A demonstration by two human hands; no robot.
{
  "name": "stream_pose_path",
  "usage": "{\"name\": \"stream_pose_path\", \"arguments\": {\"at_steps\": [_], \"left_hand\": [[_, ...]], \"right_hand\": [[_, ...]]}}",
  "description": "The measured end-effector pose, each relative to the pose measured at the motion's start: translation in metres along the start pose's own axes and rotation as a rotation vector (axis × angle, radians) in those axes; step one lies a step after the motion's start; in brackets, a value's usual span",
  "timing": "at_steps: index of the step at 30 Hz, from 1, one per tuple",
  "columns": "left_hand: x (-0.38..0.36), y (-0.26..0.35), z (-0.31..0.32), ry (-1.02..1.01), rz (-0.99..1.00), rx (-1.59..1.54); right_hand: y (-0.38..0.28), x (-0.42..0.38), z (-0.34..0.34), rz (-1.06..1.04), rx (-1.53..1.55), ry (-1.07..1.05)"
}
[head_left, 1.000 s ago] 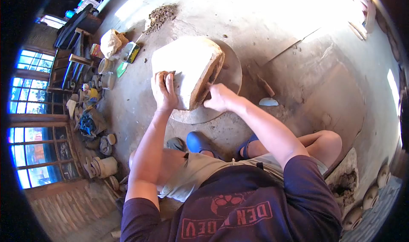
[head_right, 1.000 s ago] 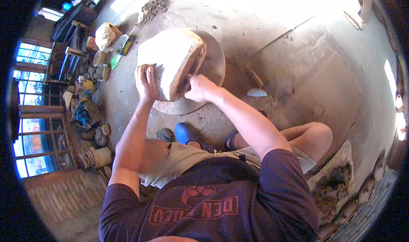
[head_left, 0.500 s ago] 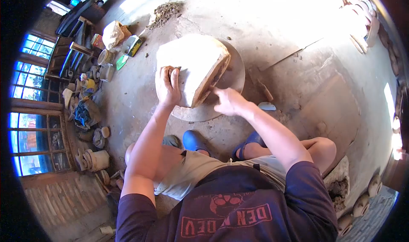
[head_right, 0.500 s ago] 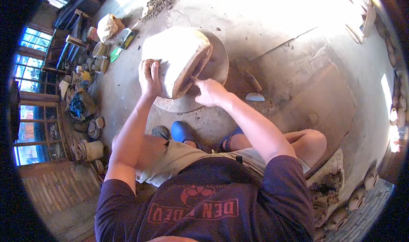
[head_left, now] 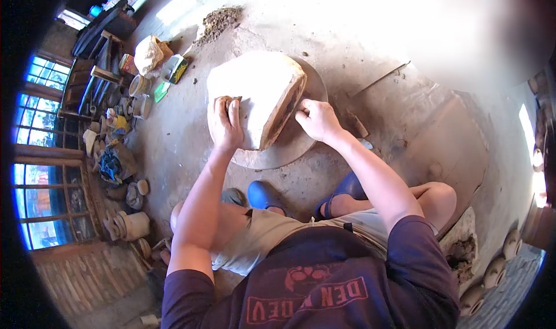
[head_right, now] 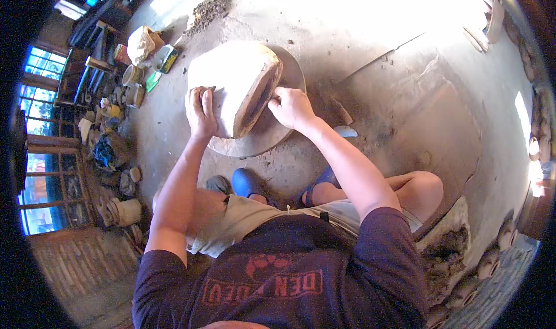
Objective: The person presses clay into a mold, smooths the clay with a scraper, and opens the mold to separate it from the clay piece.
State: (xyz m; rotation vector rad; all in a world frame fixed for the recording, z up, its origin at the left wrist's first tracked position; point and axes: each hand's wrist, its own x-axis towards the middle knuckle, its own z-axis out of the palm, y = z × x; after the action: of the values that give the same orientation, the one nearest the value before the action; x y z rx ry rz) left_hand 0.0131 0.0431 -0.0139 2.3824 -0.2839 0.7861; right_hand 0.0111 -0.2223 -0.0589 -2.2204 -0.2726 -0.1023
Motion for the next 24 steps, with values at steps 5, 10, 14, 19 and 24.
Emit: {"name": "stream_pose_path", "arguments": {"at_steps": [5,10,14,19,24], "left_hand": [[-0.001,0.0,0.001,0.006,0.008,0.03],[-0.002,0.006,0.002,0.023,0.003,0.024],[-0.004,0.003,0.006,0.035,-0.013,0.029],[-0.003,-0.002,0.006,0.022,-0.036,0.01],[0.002,-0.004,0.004,-0.009,-0.048,-0.023]], "right_hand": [[-0.019,0.009,0.011,0.413,0.768,0.02],[-0.007,0.005,0.039,0.382,0.771,0.01],[-0.011,-0.012,0.057,0.209,0.667,-0.008],[-0.021,-0.028,0.055,0.145,0.641,-0.087],[-0.016,-0.028,0.059,-0.145,0.515,0.016]]}}
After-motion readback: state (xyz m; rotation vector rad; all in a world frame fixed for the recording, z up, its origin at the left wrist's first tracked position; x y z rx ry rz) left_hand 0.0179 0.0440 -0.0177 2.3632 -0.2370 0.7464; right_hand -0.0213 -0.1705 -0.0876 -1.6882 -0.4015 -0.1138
